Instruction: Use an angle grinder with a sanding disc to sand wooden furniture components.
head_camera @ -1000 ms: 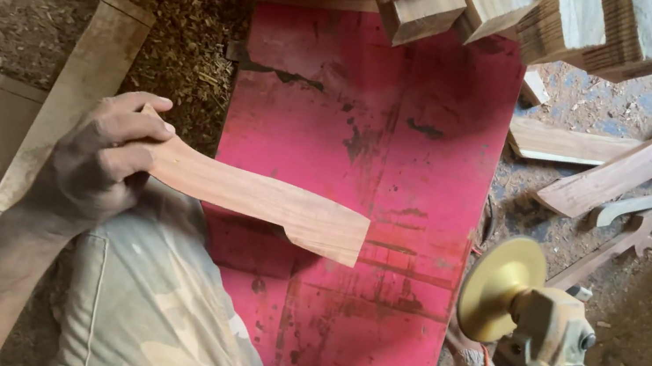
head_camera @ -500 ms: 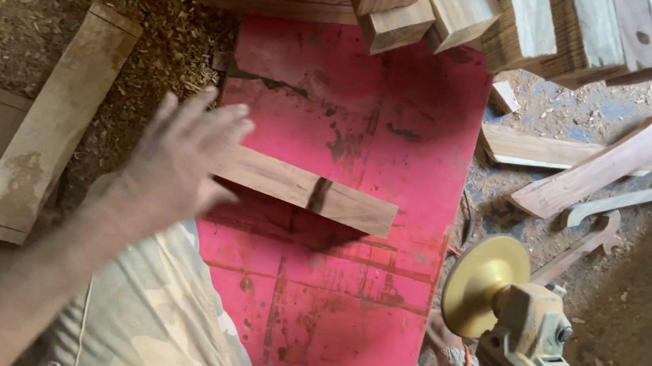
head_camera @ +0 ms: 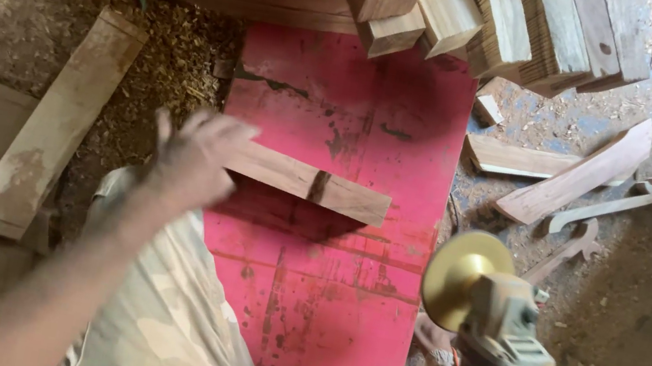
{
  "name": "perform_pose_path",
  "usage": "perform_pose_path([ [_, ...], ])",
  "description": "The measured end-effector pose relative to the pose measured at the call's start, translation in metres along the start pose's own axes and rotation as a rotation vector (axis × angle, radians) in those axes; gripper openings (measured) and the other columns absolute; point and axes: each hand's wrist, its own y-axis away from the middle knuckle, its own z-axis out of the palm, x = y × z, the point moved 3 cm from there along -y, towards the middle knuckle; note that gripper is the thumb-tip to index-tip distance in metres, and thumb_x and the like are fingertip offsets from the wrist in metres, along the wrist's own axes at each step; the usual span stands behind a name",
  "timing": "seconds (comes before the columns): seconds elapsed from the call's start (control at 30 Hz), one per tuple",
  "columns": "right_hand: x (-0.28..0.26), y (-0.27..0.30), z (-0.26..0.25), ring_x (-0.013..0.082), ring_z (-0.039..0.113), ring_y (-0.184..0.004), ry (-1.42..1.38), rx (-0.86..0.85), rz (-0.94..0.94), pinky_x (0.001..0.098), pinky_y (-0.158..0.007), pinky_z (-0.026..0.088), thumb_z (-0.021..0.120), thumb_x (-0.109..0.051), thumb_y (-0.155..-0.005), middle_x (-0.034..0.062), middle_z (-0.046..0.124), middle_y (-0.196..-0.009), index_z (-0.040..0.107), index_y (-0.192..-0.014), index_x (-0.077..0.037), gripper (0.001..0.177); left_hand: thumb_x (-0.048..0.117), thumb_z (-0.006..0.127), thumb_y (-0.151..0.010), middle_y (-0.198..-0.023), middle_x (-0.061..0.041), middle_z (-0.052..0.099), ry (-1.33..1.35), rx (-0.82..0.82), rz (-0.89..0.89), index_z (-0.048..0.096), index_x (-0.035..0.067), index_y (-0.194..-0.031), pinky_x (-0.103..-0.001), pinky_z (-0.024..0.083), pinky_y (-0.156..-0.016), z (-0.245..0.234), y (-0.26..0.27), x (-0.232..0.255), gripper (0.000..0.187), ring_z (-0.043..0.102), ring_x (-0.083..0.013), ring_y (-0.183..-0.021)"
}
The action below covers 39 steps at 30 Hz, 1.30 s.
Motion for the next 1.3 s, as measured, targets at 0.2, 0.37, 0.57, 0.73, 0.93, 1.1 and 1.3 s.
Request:
perform_pose_path([
  [0.2,-0.071,0.028,0.027,0.0186,0.076,-0.095,0.129,0.053,0.073,0.0329,-0.091,0.054,0.092,-0.012,-0.065,0.0128,0.082,-0.102,0.069,-0.129,-0.002,0.069,0.019,0.089,-0.064,-0.107,-0.011,0.07,0.175,-0.128,0.094,0.069,0.007,-0.107,-0.041,0.056,-0.093,-0.049,0.041,0.0,0.05,0.066,-0.0271,-0.101],
  [0.37,-0.016,0.039,0.059,0.0165,0.075,-0.089,-0.083,-0.021,-0.197,0.0307,-0.085,0.057,0.086,-0.011,-0.067,0.0132,0.078,-0.1,0.061,-0.134,0.0,0.072,0.013,0.085,-0.067,-0.109,-0.01,0.074,0.202,0.012,0.129,0.07,0.008,-0.114,-0.039,0.058,-0.085,-0.057,0.083,0.002,0.049,0.07,-0.025,-0.094],
  [0.57,-0.062,0.041,0.08,0.0255,0.077,-0.097,0.13,-0.184,-0.379,0.0356,-0.087,0.057,0.089,-0.023,-0.06,0.0189,0.078,-0.105,0.053,-0.137,0.001,0.088,0.01,0.086,-0.064,-0.111,-0.01,0.075,0.265,0.138,0.094,0.072,0.008,-0.113,-0.038,0.062,-0.079,-0.032,0.102,-0.011,0.051,0.071,-0.025,-0.096],
  [0.73,-0.081,0.038,0.088,0.0285,0.078,-0.096,0.459,-0.161,-0.224,0.0391,-0.085,0.06,0.096,-0.046,-0.048,0.0187,0.077,-0.102,0.052,-0.144,-0.01,0.111,0.004,0.083,-0.058,-0.113,-0.012,0.076,0.197,0.16,0.167,0.073,0.006,-0.114,-0.037,0.061,-0.069,-0.04,0.105,0.0,0.057,0.071,-0.0221,-0.087],
  [0.93,-0.112,0.035,0.095,0.0243,0.079,-0.094,0.643,-0.176,-0.048,0.0385,-0.085,0.062,0.1,-0.049,-0.048,0.0136,0.08,-0.1,0.054,-0.145,-0.023,0.11,0.0,0.08,-0.066,-0.109,-0.009,0.077,0.191,0.18,0.18,0.074,0.007,-0.111,-0.038,0.058,-0.067,-0.05,0.103,0.005,0.046,0.072,-0.0202,-0.083],
  [1.1,-0.105,0.038,0.095,0.024,0.08,-0.088,0.508,-0.216,-0.232,0.0378,-0.076,0.062,0.095,-0.045,-0.048,0.013,0.079,-0.103,0.056,-0.139,-0.019,0.103,-0.009,0.074,-0.068,-0.108,-0.007,0.077,0.207,0.184,0.189,0.072,0.005,-0.113,-0.036,0.058,-0.072,-0.051,0.1,0.005,0.047,0.071,-0.0204,-0.085],
  [1.3,-0.064,0.031,0.095,0.0319,0.075,-0.108,-0.056,-0.462,-0.708,0.039,-0.094,0.056,0.081,-0.039,-0.086,0.0206,0.073,-0.119,0.047,-0.143,-0.001,0.077,-0.005,0.076,-0.065,-0.107,-0.011,0.075,0.266,0.155,0.194,0.07,0.002,-0.114,-0.039,0.057,-0.075,-0.049,0.1,0.005,0.05,0.07,-0.0247,-0.086],
])
